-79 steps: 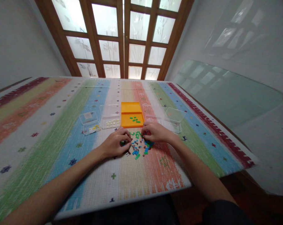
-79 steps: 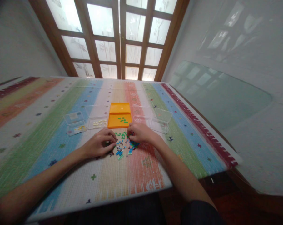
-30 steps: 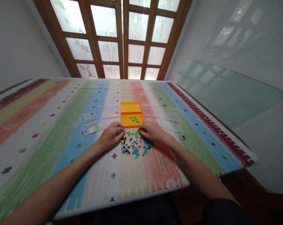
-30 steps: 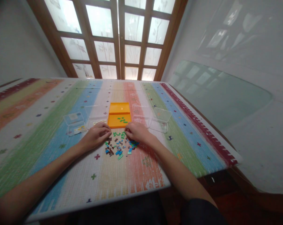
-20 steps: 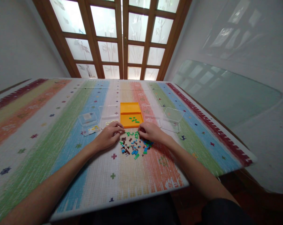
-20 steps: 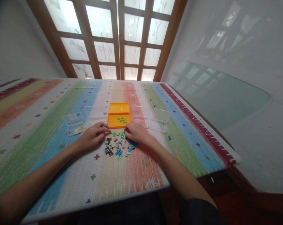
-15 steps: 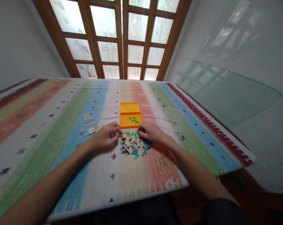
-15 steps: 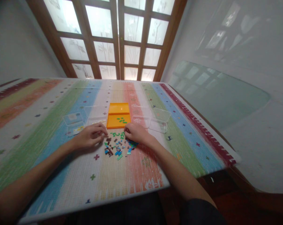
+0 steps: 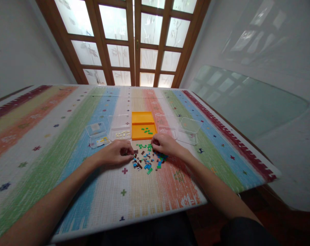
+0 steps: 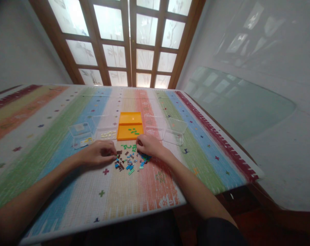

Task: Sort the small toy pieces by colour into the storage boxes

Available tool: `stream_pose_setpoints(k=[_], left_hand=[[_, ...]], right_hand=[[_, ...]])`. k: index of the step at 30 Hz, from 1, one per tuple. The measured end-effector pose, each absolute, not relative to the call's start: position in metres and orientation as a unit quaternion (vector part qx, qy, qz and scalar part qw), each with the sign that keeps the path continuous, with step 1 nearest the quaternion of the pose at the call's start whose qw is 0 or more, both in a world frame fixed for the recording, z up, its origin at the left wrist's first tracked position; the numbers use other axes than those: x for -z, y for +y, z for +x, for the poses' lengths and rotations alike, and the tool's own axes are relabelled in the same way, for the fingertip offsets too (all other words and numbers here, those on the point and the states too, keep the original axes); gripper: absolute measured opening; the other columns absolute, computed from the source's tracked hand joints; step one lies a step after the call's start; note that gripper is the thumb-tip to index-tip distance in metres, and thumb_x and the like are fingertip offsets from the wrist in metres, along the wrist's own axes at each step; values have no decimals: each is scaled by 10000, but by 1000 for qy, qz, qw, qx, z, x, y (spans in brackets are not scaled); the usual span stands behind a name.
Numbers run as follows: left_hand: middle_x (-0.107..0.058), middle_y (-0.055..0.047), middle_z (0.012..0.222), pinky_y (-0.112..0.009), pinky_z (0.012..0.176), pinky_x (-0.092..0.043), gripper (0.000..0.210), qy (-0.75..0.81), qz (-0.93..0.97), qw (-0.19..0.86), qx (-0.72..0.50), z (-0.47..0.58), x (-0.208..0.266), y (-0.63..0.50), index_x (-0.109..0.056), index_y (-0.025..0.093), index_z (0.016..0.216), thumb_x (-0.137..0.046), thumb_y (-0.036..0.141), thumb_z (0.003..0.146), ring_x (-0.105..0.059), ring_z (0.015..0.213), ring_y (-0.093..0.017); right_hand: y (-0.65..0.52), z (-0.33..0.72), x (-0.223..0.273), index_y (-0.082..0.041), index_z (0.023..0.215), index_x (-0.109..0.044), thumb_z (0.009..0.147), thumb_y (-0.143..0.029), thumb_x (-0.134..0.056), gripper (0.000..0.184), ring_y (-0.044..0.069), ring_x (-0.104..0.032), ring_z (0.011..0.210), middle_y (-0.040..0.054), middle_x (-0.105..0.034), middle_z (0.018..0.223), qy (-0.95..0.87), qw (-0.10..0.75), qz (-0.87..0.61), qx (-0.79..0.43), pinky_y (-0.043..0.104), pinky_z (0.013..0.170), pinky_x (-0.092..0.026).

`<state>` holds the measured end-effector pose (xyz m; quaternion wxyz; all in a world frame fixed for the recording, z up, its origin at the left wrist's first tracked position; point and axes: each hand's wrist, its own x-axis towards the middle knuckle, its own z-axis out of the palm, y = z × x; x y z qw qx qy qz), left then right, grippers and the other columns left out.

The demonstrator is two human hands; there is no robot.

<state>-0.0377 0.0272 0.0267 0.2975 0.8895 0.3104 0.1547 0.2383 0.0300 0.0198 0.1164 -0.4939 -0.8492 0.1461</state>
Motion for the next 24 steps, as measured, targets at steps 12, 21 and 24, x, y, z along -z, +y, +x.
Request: stream_pose_setpoints(k=[12, 21, 24], left_hand=[[-702, -51, 747, -270, 638, -452, 159, 312, 887, 313, -136, -39, -27, 28, -751, 165, 826, -635, 273, 838, -592, 658, -146], [-668, -34, 691, -258, 598, -428, 186, 334, 879, 317, -126, -37, -29, 26, -755, 151, 838, -614, 270, 814, -563, 605, -132], [-638, -18, 652, -248, 582, -403, 179, 337, 884, 302, -120, -37, -30, 25, -753, 152, 813, -601, 245, 795, -534, 581, -121]], right_hand=[[35, 251, -27, -154, 876, -747, 827, -99, -597, 167, 149, -595, 749, 61, -721, 845, -858, 148, -466, -159, 262, 709, -413], [34, 260, -37, -158, 846, -768, 755, -72, -617, 196, 117, -563, 648, 21, -700, 739, -882, 92, -415, -202, 238, 633, -395], [33, 256, -34, -158, 846, -773, 761, -75, -613, 199, 123, -559, 670, 33, -716, 775, -892, 86, -400, -191, 242, 649, -395]])
